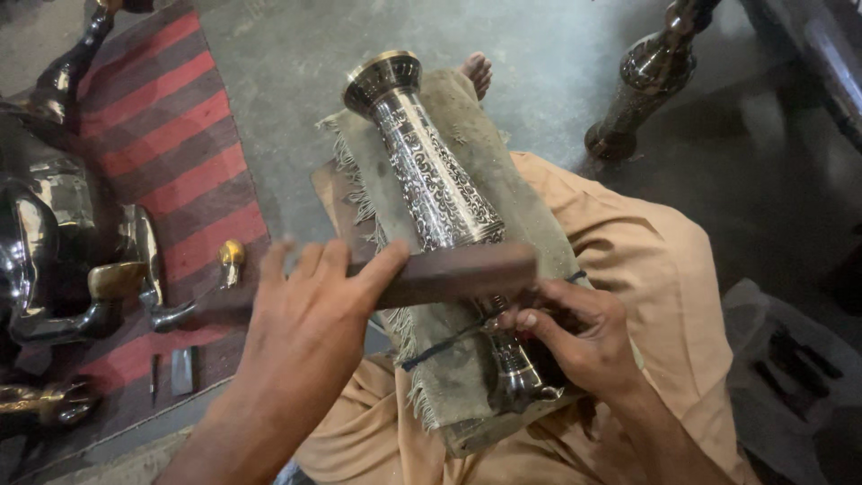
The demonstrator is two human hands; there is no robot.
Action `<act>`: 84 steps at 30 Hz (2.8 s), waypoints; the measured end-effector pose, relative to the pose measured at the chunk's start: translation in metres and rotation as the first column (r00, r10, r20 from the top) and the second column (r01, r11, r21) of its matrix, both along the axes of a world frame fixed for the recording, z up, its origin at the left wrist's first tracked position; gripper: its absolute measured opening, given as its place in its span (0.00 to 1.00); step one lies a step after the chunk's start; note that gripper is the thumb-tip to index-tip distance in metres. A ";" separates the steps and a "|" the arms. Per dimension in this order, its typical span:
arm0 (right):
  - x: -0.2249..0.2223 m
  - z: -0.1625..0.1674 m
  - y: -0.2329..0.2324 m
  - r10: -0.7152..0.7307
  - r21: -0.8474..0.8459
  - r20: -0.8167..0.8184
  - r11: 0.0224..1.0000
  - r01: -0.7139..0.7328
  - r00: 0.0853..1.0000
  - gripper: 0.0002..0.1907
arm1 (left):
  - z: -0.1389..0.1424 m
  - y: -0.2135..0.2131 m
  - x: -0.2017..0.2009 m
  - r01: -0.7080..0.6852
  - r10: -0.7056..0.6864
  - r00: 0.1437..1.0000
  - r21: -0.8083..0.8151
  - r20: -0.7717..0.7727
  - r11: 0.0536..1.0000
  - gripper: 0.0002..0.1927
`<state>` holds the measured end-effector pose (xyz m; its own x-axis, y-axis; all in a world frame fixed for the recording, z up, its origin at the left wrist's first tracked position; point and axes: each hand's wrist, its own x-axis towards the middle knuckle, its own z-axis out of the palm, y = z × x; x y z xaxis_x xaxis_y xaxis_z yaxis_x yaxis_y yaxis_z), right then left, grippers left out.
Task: The person uses a hammer and a small metal tool to engrave intricate patterns onto a silver-colored metal vase. The vase is placed on a cushioned block on the floor, and the person repeatedly taps the tool to create detailed designs on the vase's surface.
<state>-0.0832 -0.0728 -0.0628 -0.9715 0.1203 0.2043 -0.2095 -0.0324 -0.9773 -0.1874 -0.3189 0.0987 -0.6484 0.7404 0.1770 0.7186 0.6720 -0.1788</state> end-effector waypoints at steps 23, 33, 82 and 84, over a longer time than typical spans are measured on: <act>-0.011 0.033 -0.014 -0.320 -0.122 0.150 0.933 0.338 0.936 0.14 | -0.112 0.040 0.118 0.158 -0.243 0.969 0.639 0.047 0.752 0.11; 0.001 0.044 -0.010 -0.395 -0.181 0.107 0.894 0.409 0.912 0.10 | -0.131 0.055 0.109 0.358 -0.420 0.905 0.660 -0.071 0.661 0.06; -0.001 0.063 -0.097 -0.165 0.543 -0.002 0.828 0.140 0.986 0.18 | -0.048 -0.126 0.043 -0.306 0.087 0.888 0.440 0.451 0.845 0.43; -0.002 0.063 -0.095 -0.115 0.584 -0.042 0.804 0.117 0.993 0.17 | -0.052 -0.123 0.042 -0.386 0.069 0.807 0.435 0.587 0.814 0.44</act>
